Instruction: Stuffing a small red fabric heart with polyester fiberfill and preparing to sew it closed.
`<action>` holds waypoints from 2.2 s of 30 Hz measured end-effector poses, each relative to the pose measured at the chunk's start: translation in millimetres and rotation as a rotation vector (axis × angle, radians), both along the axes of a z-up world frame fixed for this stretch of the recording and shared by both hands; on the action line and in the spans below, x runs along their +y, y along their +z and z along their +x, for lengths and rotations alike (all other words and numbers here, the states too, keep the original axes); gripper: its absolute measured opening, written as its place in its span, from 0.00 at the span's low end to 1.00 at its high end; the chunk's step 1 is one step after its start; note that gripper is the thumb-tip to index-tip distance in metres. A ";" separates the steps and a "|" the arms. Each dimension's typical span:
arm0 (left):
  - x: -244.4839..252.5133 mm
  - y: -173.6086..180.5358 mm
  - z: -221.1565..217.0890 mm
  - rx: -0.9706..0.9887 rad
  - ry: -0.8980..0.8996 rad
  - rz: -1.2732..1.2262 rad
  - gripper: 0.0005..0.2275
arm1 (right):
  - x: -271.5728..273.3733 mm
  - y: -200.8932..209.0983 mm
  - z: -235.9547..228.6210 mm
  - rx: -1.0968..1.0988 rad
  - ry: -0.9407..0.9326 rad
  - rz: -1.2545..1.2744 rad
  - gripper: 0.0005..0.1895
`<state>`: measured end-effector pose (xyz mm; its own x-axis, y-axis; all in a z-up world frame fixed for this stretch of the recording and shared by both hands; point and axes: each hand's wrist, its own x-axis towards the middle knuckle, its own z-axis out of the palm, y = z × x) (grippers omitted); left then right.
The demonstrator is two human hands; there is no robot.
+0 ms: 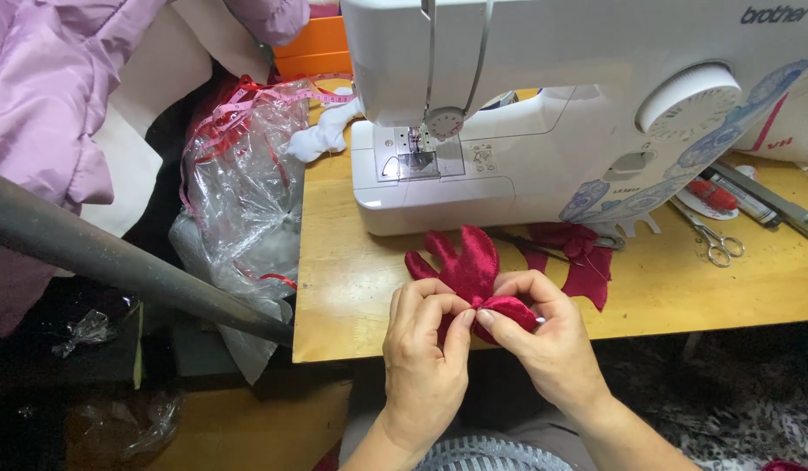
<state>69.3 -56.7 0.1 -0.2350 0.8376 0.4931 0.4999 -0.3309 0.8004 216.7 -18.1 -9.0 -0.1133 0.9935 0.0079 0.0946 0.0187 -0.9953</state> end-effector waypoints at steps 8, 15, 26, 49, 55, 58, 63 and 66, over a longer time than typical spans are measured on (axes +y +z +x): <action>0.0 -2.6 5.2 -0.099 -0.063 -0.083 0.02 | -1.1 -7.9 -4.2 -0.044 -0.083 0.033 0.09; 2.5 -6.7 0.1 -0.302 -0.153 -0.144 0.03 | 3.5 -4.0 -1.8 0.057 -0.122 0.050 0.10; 47.2 11.5 -43.8 -0.582 -0.684 -0.691 0.28 | 13.3 2.9 19.3 0.442 0.081 -0.114 0.12; 55.0 28.5 -28.0 -0.689 -0.514 -0.755 0.25 | 63.6 52.7 44.8 -0.032 0.351 -0.220 0.17; 54.1 18.1 -15.0 -0.691 -0.391 -0.604 0.19 | 71.1 64.8 41.6 -0.187 0.182 -0.135 0.15; 55.0 14.9 -8.3 -0.677 -0.359 -0.585 0.20 | 76.4 58.7 50.7 -0.071 0.192 -0.071 0.13; 59.9 7.1 7.8 -0.743 -0.342 -0.611 0.21 | 86.4 72.7 60.3 -0.161 0.262 -0.163 0.12; 61.4 2.5 17.4 -0.829 -0.320 -0.639 0.20 | 92.4 80.0 65.0 -0.262 0.302 -0.193 0.13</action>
